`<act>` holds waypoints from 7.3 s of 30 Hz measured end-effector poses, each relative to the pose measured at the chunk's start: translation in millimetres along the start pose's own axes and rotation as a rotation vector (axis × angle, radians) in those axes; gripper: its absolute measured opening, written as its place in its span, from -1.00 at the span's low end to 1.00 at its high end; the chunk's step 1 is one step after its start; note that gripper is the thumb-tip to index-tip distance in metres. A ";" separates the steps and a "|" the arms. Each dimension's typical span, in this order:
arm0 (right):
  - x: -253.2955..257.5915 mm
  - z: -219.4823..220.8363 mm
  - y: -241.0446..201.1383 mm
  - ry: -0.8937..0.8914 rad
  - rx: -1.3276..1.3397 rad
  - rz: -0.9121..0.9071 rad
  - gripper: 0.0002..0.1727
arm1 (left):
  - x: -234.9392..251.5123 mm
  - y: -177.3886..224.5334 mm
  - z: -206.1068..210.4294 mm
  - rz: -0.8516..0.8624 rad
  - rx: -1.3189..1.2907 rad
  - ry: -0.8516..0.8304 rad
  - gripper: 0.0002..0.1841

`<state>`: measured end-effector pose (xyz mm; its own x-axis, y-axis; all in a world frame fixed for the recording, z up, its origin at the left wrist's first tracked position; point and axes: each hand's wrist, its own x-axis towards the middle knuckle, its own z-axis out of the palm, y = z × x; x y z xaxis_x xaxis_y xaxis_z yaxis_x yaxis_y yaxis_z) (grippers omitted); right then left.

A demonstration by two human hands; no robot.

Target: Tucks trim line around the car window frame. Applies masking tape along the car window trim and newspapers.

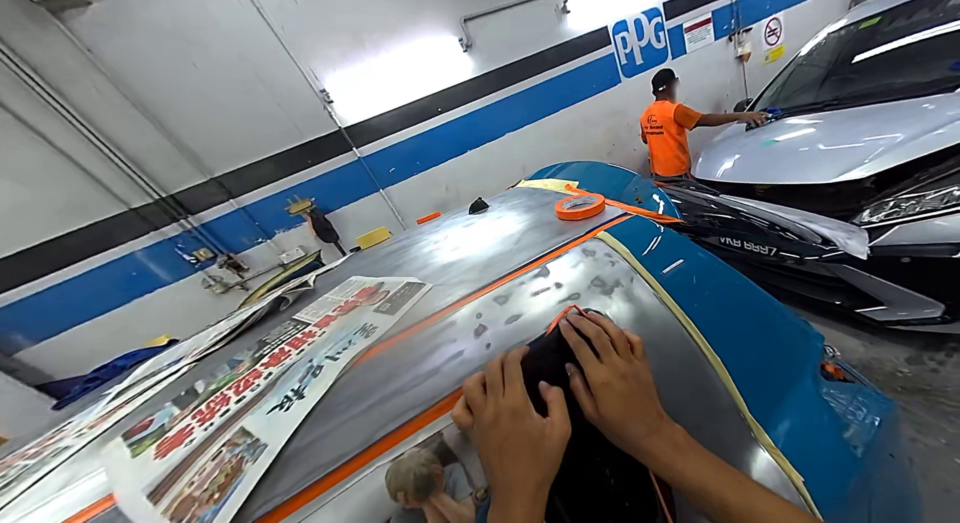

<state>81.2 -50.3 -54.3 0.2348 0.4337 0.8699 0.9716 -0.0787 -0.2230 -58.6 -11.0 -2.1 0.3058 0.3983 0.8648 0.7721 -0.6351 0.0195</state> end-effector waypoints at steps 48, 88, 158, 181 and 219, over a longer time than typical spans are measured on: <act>-1.6 0.9 37.2 0.019 0.078 0.110 -0.52 | 29.4 15.1 26.0 0.309 -0.134 -0.129 -0.49; -26.1 -14.9 36.7 0.011 0.499 0.459 -0.62 | 67.5 29.5 43.0 0.719 -0.103 -0.236 -0.54; -74.2 4.9 3.4 0.201 0.441 0.689 -0.66 | 88.6 40.7 60.4 1.337 -0.072 -0.243 -0.69; -60.0 -36.1 126.9 0.115 0.032 0.331 -0.69 | 67.8 24.3 65.7 1.201 -0.245 -0.299 -0.66; -139.7 -1.6 -28.5 0.170 0.016 0.516 -0.61 | 67.2 33.4 66.9 1.205 -0.233 -0.424 -0.62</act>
<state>20.7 -110.1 -168.8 0.6841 0.1912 0.7039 0.7284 -0.2290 -0.6457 25.1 38.9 23.1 0.9200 -0.3508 0.1749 -0.2118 -0.8204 -0.5311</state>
